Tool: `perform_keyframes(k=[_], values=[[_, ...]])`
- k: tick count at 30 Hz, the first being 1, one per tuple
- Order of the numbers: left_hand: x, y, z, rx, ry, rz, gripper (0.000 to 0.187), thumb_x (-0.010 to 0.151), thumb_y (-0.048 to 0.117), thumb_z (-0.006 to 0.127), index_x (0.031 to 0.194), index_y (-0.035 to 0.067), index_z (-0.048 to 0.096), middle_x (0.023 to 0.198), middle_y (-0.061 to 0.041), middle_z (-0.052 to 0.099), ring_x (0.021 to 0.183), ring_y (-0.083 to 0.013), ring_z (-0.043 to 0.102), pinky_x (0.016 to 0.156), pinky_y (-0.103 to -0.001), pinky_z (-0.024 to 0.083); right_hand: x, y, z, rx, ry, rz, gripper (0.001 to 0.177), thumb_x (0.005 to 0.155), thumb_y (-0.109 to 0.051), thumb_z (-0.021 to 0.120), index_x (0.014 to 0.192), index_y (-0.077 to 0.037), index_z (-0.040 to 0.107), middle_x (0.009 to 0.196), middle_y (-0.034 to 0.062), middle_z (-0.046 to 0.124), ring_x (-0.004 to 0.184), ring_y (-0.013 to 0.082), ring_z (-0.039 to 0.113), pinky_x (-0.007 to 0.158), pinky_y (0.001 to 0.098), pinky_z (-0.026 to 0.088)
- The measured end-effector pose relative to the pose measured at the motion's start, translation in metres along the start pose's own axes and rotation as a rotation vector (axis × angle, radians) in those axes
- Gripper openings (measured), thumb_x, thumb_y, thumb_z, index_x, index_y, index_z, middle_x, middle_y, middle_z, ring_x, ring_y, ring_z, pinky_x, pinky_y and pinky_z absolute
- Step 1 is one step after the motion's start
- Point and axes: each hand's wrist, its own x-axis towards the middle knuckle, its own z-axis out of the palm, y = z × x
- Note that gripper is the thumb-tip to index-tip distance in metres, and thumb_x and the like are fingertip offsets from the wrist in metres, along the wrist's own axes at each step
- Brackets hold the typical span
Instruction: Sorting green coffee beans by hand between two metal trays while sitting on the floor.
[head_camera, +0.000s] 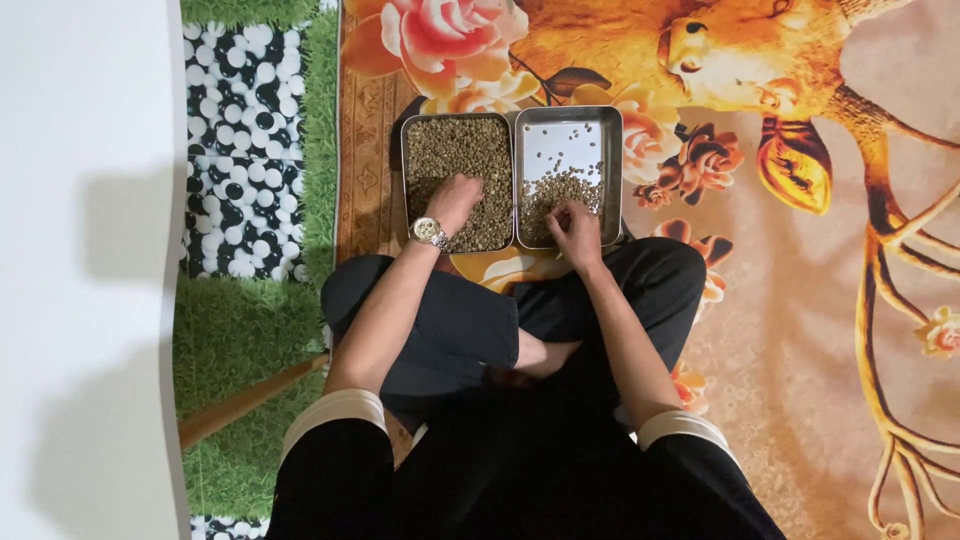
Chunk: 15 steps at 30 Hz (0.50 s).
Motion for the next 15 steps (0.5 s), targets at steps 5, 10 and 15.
perform_keyframes(k=[5,10,15], values=[[-0.014,0.024,-0.021,-0.321,-0.013,-0.103,0.028,0.100,0.017,0.065,0.084,-0.006,0.062,0.081,-0.031,0.067,0.088,-0.0515,0.066,0.066,-0.052,0.053,-0.001,0.000,0.000,0.006,-0.005,0.005,0.011,0.089,-0.016,0.077,0.095,-0.009,0.071,0.081,0.0147,0.067,0.076,0.0351,0.069,0.072,0.0454,0.054],[-0.021,0.022,-0.017,-0.203,-0.036,-0.030,0.021,0.097,0.018,0.069,0.092,0.001,0.057,0.077,-0.024,0.066,0.088,-0.0473,0.068,0.067,-0.051,0.056,-0.002,-0.001,0.001,0.007,-0.004,-0.004,0.011,0.089,-0.015,0.077,0.094,-0.007,0.071,0.079,0.0153,0.067,0.074,0.0354,0.069,0.071,0.0453,0.054],[-0.011,0.017,-0.009,-0.303,-0.063,-0.144,0.039,0.095,0.020,0.069,0.068,0.012,0.043,0.052,-0.005,0.052,0.052,-0.0266,0.059,0.054,-0.037,0.048,-0.006,-0.012,0.001,0.040,-0.054,0.015,0.012,0.090,-0.018,0.076,0.098,-0.011,0.073,0.082,0.0127,0.071,0.080,0.0321,0.071,0.076,0.0420,0.056]])
